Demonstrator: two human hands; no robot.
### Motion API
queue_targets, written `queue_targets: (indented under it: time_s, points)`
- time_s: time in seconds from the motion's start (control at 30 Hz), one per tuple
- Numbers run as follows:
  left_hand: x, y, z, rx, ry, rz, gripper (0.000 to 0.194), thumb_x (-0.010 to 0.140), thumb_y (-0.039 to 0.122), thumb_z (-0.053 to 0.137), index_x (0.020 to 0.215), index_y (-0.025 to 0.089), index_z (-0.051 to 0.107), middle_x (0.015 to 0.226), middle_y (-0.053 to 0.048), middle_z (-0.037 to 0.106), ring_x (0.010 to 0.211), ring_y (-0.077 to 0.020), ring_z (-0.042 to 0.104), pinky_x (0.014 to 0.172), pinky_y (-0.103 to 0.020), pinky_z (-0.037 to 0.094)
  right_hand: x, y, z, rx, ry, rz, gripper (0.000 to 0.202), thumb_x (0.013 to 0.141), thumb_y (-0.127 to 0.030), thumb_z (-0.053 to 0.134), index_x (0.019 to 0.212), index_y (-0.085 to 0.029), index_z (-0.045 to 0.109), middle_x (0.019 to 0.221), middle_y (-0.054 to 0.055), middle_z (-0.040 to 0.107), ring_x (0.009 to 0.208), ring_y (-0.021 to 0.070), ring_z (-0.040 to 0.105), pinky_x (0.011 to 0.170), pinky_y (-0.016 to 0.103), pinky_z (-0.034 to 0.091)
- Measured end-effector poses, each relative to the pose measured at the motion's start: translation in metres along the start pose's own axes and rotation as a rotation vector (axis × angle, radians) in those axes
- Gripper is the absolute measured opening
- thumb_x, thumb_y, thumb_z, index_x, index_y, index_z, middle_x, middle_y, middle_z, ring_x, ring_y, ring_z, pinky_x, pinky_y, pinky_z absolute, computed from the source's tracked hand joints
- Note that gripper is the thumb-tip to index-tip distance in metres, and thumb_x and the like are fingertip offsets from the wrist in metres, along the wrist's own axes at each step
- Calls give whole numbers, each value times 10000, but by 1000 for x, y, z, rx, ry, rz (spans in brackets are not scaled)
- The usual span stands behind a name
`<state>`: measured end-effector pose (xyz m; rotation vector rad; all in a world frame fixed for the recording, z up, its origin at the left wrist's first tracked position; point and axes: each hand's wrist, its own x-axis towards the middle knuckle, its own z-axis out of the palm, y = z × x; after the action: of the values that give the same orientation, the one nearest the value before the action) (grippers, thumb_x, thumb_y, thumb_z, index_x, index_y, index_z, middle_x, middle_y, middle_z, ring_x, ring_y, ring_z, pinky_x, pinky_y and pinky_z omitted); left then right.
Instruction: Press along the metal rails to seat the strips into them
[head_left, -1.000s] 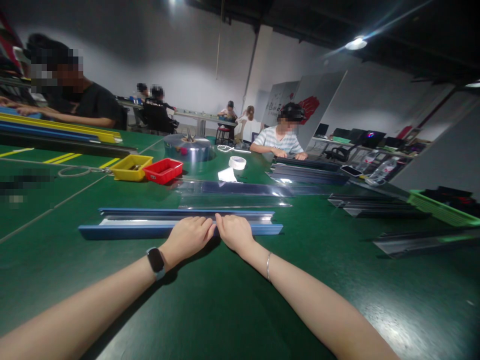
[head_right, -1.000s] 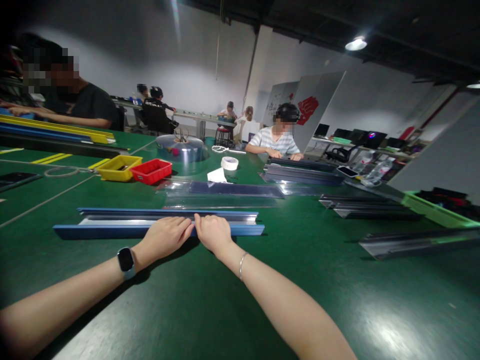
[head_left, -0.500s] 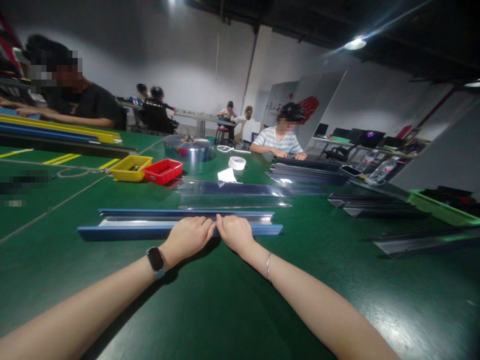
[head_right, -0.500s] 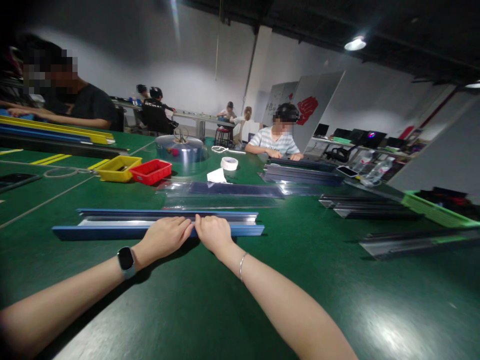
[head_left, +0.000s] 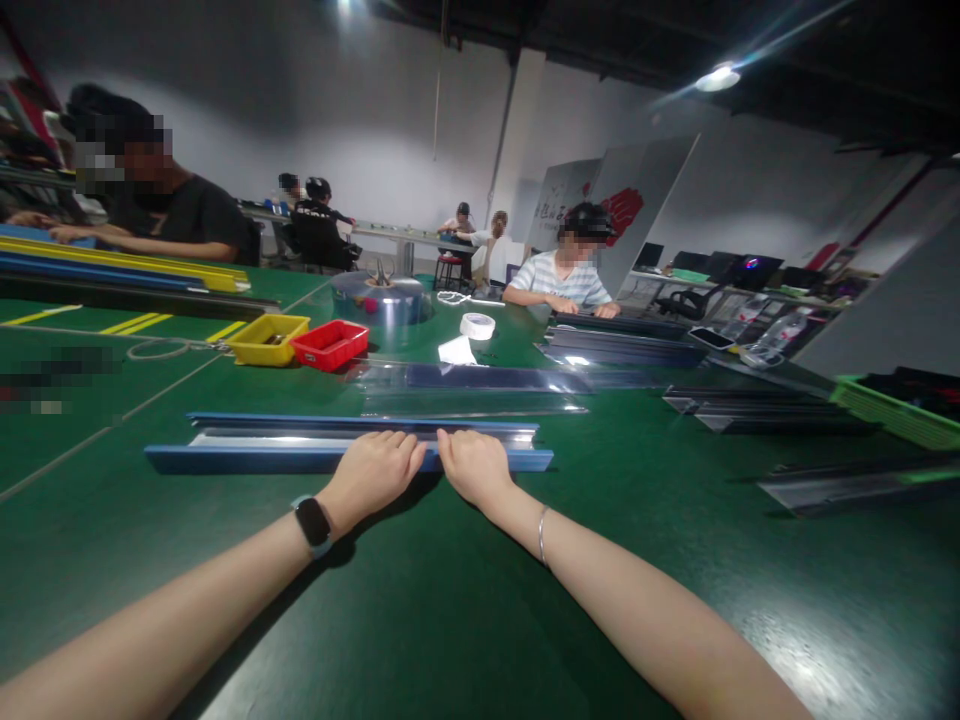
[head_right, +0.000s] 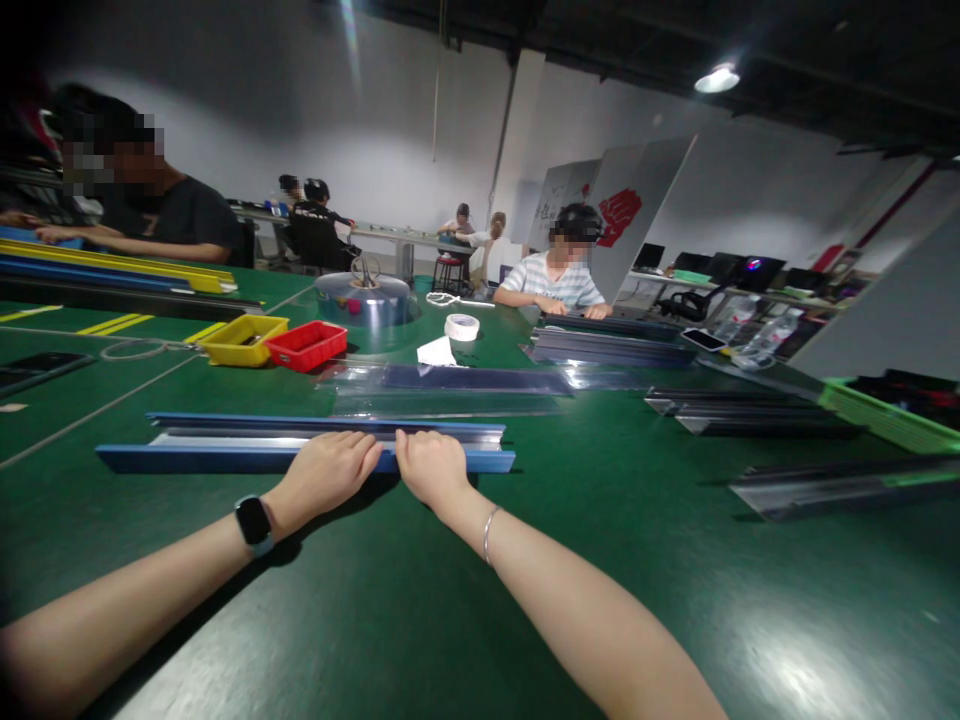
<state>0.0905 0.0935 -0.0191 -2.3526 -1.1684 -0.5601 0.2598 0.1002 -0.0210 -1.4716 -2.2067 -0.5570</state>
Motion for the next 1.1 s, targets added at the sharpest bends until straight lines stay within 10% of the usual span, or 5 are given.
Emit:
queue_targets:
  time_s: [1.1]
  points:
    - [3, 4, 2, -73, 35, -10, 325, 864, 317, 322, 675, 164, 537, 602, -40, 537, 611, -157, 520, 589, -289, 363, 2, 3, -2, 13, -61, -43, 485, 907, -339, 246, 650, -149, 612, 625, 60, 633, 595, 134, 591, 511, 217, 332]
